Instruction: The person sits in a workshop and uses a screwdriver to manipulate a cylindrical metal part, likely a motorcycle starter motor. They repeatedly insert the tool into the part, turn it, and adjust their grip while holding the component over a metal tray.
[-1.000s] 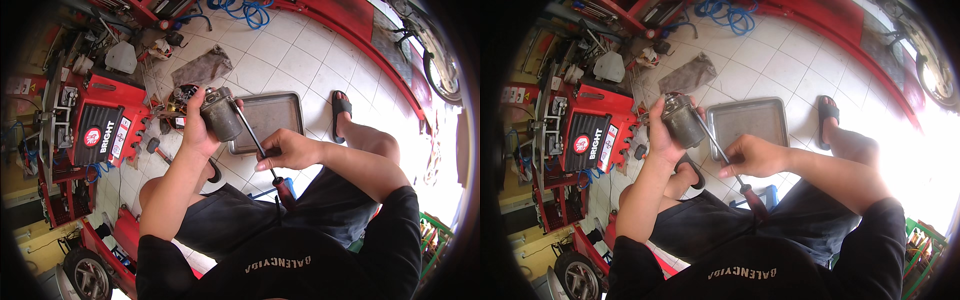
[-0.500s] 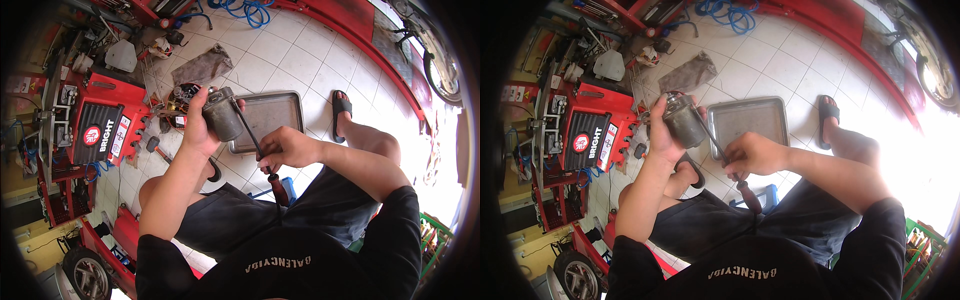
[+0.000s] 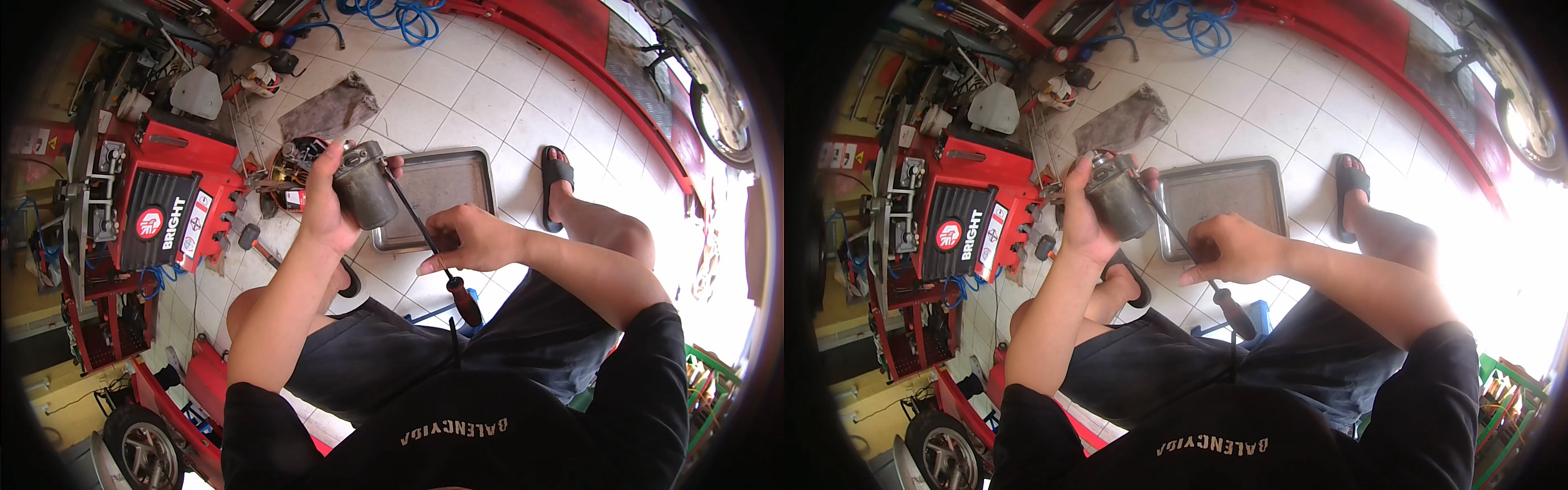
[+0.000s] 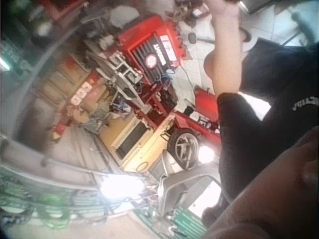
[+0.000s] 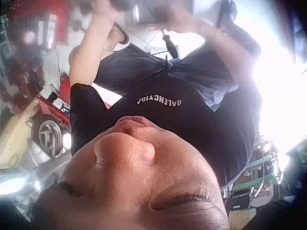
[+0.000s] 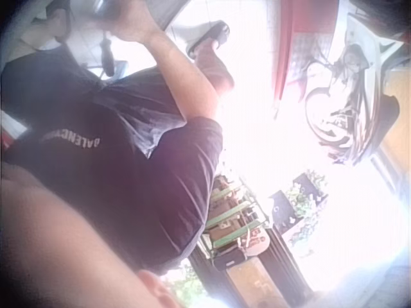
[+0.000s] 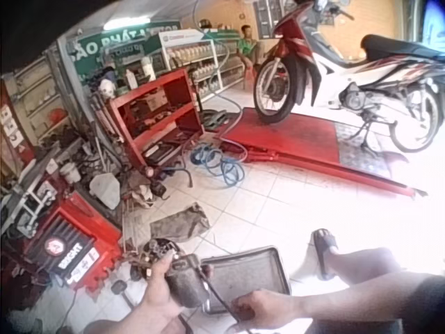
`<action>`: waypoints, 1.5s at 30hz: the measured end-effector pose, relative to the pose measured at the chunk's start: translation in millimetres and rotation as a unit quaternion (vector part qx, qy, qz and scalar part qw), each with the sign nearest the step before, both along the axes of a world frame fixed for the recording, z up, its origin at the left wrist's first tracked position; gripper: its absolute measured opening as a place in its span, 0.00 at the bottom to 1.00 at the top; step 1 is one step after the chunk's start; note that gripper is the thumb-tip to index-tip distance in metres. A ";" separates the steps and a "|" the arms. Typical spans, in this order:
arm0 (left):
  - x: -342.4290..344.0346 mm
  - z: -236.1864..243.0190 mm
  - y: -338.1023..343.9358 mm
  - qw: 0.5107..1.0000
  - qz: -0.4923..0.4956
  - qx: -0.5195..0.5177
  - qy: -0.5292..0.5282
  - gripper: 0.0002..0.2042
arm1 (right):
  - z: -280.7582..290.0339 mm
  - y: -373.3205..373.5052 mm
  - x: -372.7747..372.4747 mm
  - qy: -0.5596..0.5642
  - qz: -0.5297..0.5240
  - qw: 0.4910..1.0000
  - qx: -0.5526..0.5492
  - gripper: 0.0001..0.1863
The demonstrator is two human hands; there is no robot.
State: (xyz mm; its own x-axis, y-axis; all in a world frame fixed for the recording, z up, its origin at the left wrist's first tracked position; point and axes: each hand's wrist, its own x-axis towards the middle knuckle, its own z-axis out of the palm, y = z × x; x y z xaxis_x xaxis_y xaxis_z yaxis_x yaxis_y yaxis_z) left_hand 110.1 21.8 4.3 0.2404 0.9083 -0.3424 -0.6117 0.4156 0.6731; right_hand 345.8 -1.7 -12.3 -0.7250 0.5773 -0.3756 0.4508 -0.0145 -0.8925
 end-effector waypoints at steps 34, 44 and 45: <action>0.2 7.8 5.3 0.995 0.065 -0.062 -0.041 0.29 | 0.4 0.8 2.1 0.034 -0.034 0.998 0.033 0.25; 0.1 5.5 6.1 0.993 0.079 -0.063 -0.057 0.28 | 0.9 -0.3 1.8 0.049 -0.050 0.997 0.026 0.25; 0.0 5.3 6.1 0.993 0.079 -0.061 -0.057 0.28 | 2.3 0.1 1.6 0.042 -0.047 0.998 0.022 0.25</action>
